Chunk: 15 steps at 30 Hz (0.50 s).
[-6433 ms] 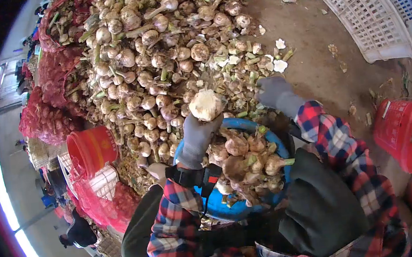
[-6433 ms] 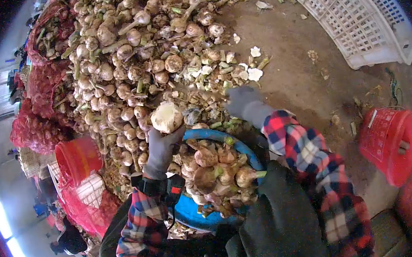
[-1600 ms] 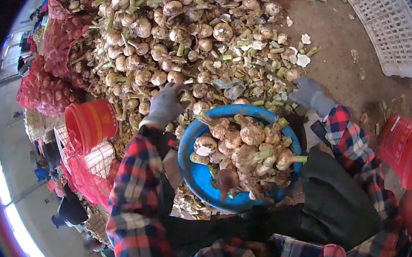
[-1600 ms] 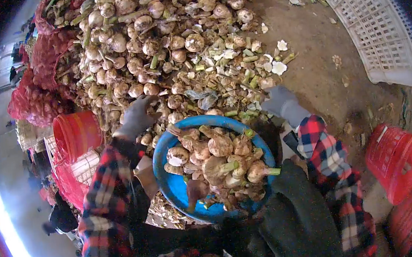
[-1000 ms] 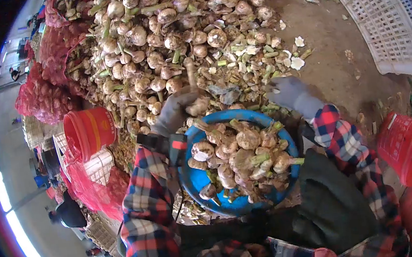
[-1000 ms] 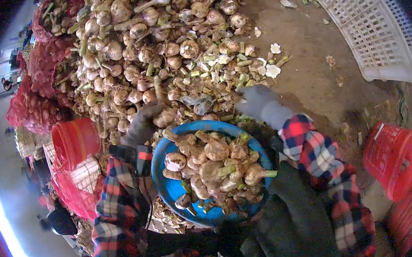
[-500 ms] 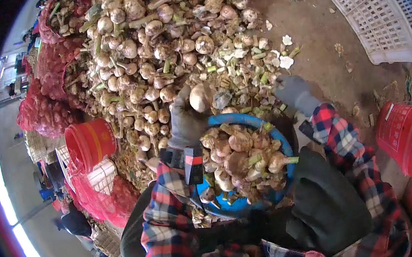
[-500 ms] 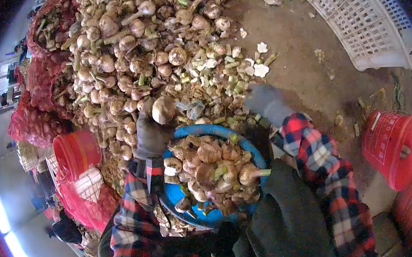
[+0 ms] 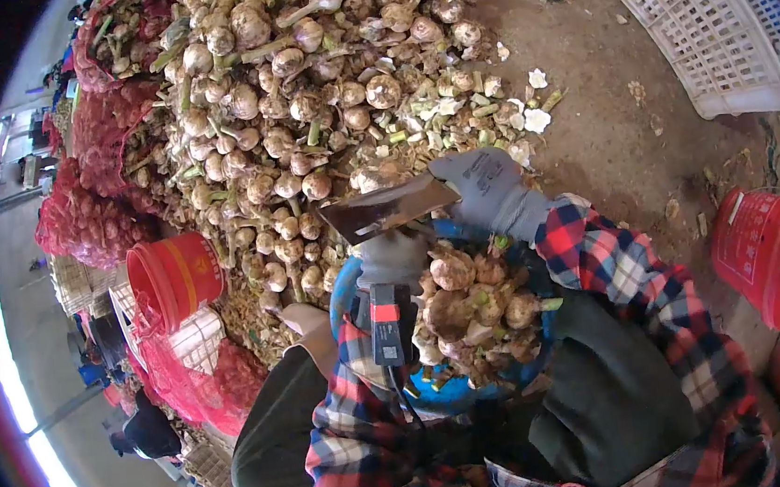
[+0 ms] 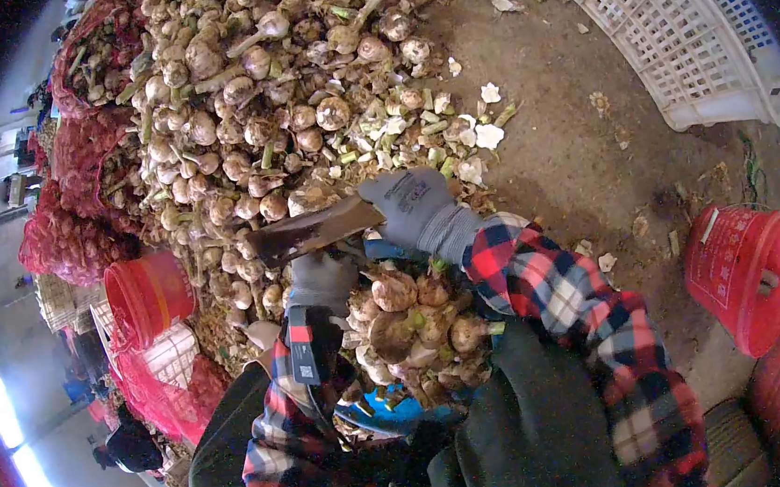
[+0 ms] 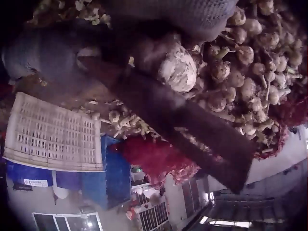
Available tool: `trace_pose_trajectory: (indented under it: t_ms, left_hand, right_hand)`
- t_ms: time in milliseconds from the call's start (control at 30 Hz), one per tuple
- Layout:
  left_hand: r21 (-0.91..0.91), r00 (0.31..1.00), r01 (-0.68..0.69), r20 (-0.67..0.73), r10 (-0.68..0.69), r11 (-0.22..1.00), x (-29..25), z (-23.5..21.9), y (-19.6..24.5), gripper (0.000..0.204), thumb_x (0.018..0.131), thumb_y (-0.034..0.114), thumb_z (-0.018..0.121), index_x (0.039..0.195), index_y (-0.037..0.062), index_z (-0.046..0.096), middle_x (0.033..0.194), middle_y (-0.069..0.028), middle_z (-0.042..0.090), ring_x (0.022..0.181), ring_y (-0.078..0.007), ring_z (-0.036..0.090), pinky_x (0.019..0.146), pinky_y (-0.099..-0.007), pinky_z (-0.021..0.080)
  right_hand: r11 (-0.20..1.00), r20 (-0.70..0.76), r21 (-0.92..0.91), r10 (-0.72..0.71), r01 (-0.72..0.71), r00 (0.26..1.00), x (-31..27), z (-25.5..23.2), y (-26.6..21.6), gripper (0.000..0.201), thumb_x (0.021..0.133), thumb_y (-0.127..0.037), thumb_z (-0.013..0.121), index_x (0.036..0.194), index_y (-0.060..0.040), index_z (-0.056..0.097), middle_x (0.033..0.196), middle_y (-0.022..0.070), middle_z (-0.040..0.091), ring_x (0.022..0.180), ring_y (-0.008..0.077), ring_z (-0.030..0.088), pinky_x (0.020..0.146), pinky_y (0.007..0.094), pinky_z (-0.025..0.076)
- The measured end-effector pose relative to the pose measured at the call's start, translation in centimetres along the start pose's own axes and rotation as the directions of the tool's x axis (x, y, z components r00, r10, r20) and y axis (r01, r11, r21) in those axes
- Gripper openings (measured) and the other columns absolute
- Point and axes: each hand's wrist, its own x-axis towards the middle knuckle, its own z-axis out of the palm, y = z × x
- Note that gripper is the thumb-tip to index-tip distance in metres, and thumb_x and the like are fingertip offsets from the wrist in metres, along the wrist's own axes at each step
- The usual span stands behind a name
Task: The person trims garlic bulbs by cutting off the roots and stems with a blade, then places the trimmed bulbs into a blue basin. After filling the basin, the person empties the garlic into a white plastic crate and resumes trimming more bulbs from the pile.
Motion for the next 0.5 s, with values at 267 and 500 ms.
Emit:
trace_pose_trajectory:
  t_ms: [267,500]
  left_hand:
    - [-0.749,0.961,0.110,-0.087,-0.262,0.654,0.3,-1.6,4.0,0.023,0.072,0.010,0.053,0.091,-0.0004,0.046,0.082,-0.0087,0.055,0.073,-0.0139,0.053,0.065,-0.0243,0.043]
    - [-0.601,0.988,0.060,-0.077,-0.132,0.797,0.3,-3.1,3.7,0.021,0.078,0.016,0.044,0.086,-0.0020,0.050,0.085,-0.0060,0.054,0.074,-0.0126,0.050,0.063,-0.0234,0.041]
  right_hand:
    - [0.996,0.054,0.023,0.086,-0.087,0.995,-0.1,0.5,2.9,0.048,0.051,-0.021,0.065,0.096,-0.0108,0.052,0.090,0.0088,0.055,0.083,0.0251,0.052,0.072,0.0332,0.042]
    - [1.000,0.025,0.012,0.023,-0.024,0.999,0.2,0.3,2.8,0.031,0.058,-0.024,0.059,0.085,-0.0126,0.051,0.083,0.0065,0.055,0.079,0.0240,0.054,0.068,0.0354,0.043]
